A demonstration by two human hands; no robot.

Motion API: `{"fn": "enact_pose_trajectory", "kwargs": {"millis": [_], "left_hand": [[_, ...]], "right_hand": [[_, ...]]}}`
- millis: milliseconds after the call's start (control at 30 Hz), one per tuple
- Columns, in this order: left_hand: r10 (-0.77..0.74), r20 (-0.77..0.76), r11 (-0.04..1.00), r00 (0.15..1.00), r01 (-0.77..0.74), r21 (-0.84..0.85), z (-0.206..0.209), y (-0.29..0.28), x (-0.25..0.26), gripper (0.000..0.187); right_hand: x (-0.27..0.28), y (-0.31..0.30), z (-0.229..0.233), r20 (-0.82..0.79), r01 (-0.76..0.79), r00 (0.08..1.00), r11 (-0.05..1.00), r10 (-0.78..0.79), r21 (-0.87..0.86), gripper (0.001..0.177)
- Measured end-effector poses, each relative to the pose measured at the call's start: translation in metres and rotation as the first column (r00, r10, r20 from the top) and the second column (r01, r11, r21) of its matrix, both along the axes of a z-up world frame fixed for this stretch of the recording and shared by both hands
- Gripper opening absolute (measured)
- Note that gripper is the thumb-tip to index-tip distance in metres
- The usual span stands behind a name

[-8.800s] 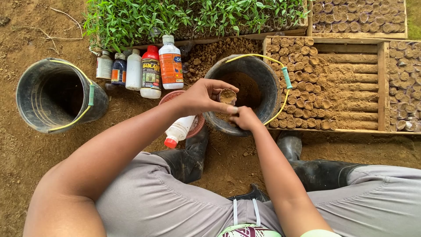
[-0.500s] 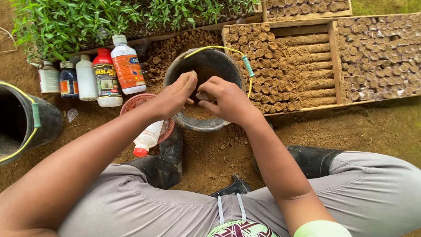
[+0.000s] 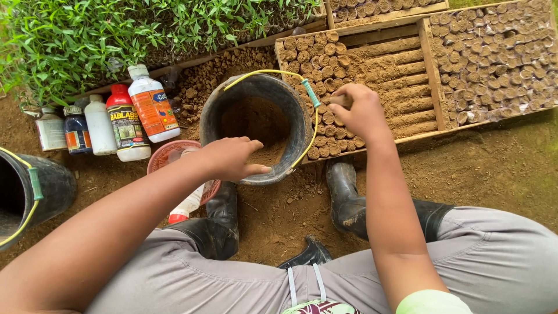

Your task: The person sits on the ground and repeatedly picks up small plastic seedling pots filled with soil. They open small plastic bags to take out seeds, place them into the soil in the pots, and then place the filled pots into a wooden tray.

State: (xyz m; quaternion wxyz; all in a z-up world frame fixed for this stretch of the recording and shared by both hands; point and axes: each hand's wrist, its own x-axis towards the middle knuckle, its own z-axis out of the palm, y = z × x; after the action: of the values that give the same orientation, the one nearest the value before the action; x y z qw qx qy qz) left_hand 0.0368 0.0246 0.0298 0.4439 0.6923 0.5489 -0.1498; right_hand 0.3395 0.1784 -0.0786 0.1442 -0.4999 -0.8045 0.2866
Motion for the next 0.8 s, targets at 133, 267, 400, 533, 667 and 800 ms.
{"fn": "enact_pose_trajectory", "kwargs": {"millis": [133,267,400,533,667,800], "left_hand": [[0.02,-0.008,1.0,1.0,-0.02,-0.017,-0.007,0.011,0.004,0.07],[-0.016,0.001,0.998,1.0,0.016,-0.066,-0.021,0.02,0.009,0.069],[-0.026,0.02,0.991,0.999,0.028,-0.134,-0.023,0.03,0.014,0.071],[-0.027,0.044,0.985,0.999,0.034,-0.168,-0.04,0.036,0.017,0.071],[-0.028,0.069,0.969,0.997,0.044,-0.242,-0.051,0.042,0.021,0.071],[-0.078,0.06,0.967,0.995,0.091,-0.24,-0.087,0.026,0.029,0.076]], "right_hand": [[0.029,0.033,-0.045,0.056,0.098,0.993,0.994,-0.1,0.038,0.034],[0.061,0.065,-0.097,0.085,0.265,0.96,0.963,-0.268,0.043,0.035],[0.077,0.094,-0.111,0.051,0.369,0.927,0.928,-0.371,0.046,0.034],[0.069,0.13,-0.128,0.027,0.412,0.911,0.911,-0.412,0.021,0.034],[0.048,0.163,-0.141,-0.055,0.406,0.912,0.914,-0.406,-0.011,0.031],[-0.001,0.18,-0.107,0.001,0.431,0.898,0.878,-0.44,-0.206,0.031]]}}
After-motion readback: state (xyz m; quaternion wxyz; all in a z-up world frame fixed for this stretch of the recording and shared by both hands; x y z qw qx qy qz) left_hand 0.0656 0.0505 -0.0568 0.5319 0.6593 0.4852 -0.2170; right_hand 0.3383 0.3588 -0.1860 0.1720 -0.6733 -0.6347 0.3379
